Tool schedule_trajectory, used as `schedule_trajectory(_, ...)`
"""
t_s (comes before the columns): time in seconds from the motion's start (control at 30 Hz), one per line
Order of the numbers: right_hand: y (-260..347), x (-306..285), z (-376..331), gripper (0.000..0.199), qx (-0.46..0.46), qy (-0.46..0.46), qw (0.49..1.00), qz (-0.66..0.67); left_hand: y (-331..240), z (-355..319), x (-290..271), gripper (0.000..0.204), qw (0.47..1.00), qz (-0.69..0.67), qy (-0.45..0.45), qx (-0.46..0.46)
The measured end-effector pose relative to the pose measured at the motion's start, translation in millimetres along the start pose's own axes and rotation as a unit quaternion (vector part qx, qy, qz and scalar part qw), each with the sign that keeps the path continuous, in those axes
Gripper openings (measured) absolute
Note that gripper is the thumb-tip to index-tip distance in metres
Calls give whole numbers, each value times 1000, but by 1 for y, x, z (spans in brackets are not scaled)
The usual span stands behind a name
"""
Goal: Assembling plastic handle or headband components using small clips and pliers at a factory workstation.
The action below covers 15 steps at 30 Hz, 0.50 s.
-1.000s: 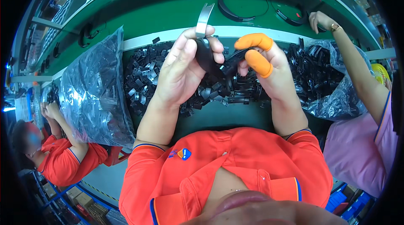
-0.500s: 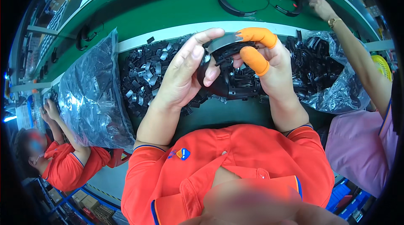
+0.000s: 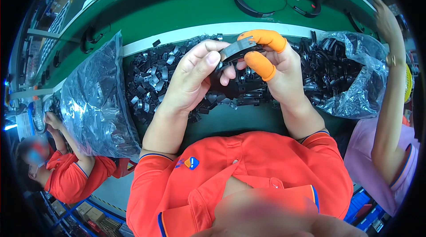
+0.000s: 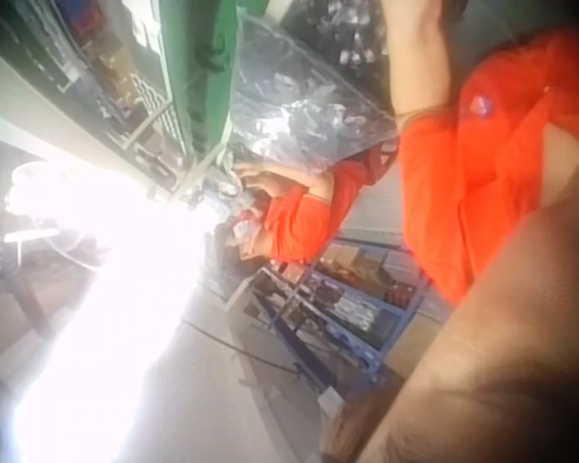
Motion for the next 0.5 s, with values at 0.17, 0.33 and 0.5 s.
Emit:
schedule_trajectory(0.17, -17, -11, -9, 38, -9, -22, 986, 168, -2, -2, -3, 31, 1000, 0, 5, -1)
schedule_trajectory(0.33, -42, -11, -25, 63, 180, 41, 982, 47, 2, -2, 0, 32, 1000, -11, -2, -12)
schedule_trajectory(0.5, -12, -9, -6, 50, 104, -72, 989, 76, 5, -2, -2, 33, 1000, -10, -1, -24)
Point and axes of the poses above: each hand's wrist, its own z-axis towards the middle knuckle, its own x-axis out of the palm, y = z × x, the point moved 6 cm from there along z, towards the middle knuckle
